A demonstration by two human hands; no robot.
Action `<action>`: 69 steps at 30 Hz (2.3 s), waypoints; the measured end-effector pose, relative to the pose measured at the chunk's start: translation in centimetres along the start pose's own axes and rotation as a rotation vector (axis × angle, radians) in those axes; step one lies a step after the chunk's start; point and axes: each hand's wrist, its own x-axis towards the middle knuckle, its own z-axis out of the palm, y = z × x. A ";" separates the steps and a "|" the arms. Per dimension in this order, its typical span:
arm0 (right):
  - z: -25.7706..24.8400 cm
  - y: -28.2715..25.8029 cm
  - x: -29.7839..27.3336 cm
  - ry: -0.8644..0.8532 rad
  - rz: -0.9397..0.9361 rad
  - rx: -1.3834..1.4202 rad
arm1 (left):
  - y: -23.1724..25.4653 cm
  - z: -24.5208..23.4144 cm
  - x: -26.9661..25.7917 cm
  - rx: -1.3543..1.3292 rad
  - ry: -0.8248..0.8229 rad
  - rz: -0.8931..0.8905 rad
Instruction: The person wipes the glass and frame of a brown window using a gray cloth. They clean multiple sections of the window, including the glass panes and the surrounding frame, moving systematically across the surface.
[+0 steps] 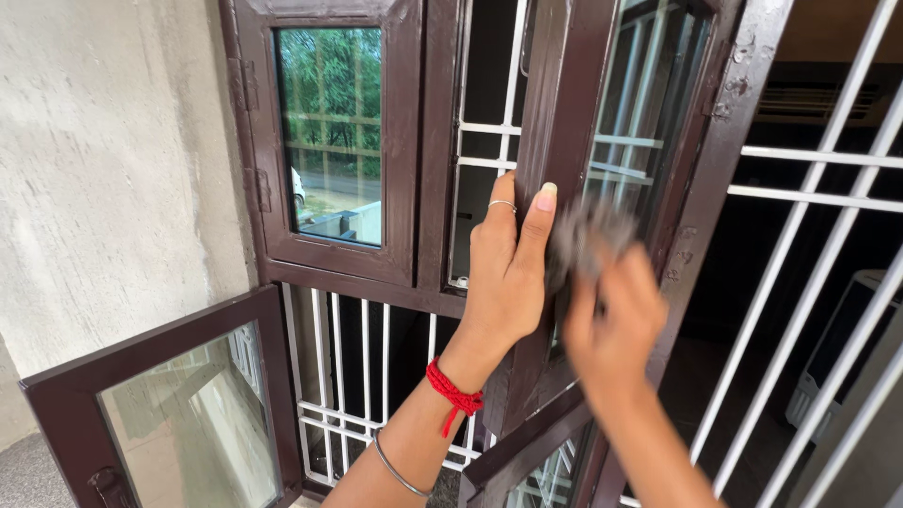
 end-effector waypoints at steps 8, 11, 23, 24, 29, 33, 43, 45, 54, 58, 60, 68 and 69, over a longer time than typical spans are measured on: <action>-0.7 -2.0 1.9 -0.064 0.102 0.187 | 0.3 0.2 -0.1 -0.034 -0.004 -0.020; -0.3 -1.6 5.3 -0.072 0.151 0.257 | 0.2 0.2 -0.2 -0.047 -0.005 -0.048; -0.8 -1.3 -2.4 -0.107 0.453 0.315 | 0.1 -0.1 -0.1 0.013 0.002 -0.095; -0.7 -1.1 -1.7 -0.103 0.419 0.321 | 0.1 -0.1 -0.1 -0.014 0.006 -0.054; -0.5 -0.1 3.1 -0.135 0.450 0.408 | -0.3 0.1 -0.3 -0.026 0.007 -0.066; -0.7 -0.6 1.3 -0.120 0.407 0.388 | -0.4 0.2 -0.4 -0.046 0.020 0.026; 0.1 -0.3 -0.1 -0.112 0.470 0.377 | -0.3 -0.1 -0.2 -0.075 0.020 0.046; 0.4 0.5 1.5 -0.067 0.483 0.474 | -0.4 -0.1 -0.2 -0.063 0.015 0.001; -0.4 -0.9 -3.7 -0.115 0.631 0.411 | -0.3 -0.1 -0.1 0.029 0.024 -0.083; -0.2 -0.1 -0.2 -0.100 0.527 0.381 | -0.5 -0.1 -0.2 -0.007 0.022 0.001; 0.0 0.1 1.2 -0.079 0.529 0.464 | -0.6 -0.1 -0.1 0.011 0.015 -0.070; -0.4 -0.9 -4.7 -0.086 0.557 0.371 | -0.5 -0.2 -0.1 0.022 0.026 -0.038; -0.3 -1.2 -5.0 -0.082 0.586 0.356 | -0.5 -0.3 0.0 0.042 0.025 -0.063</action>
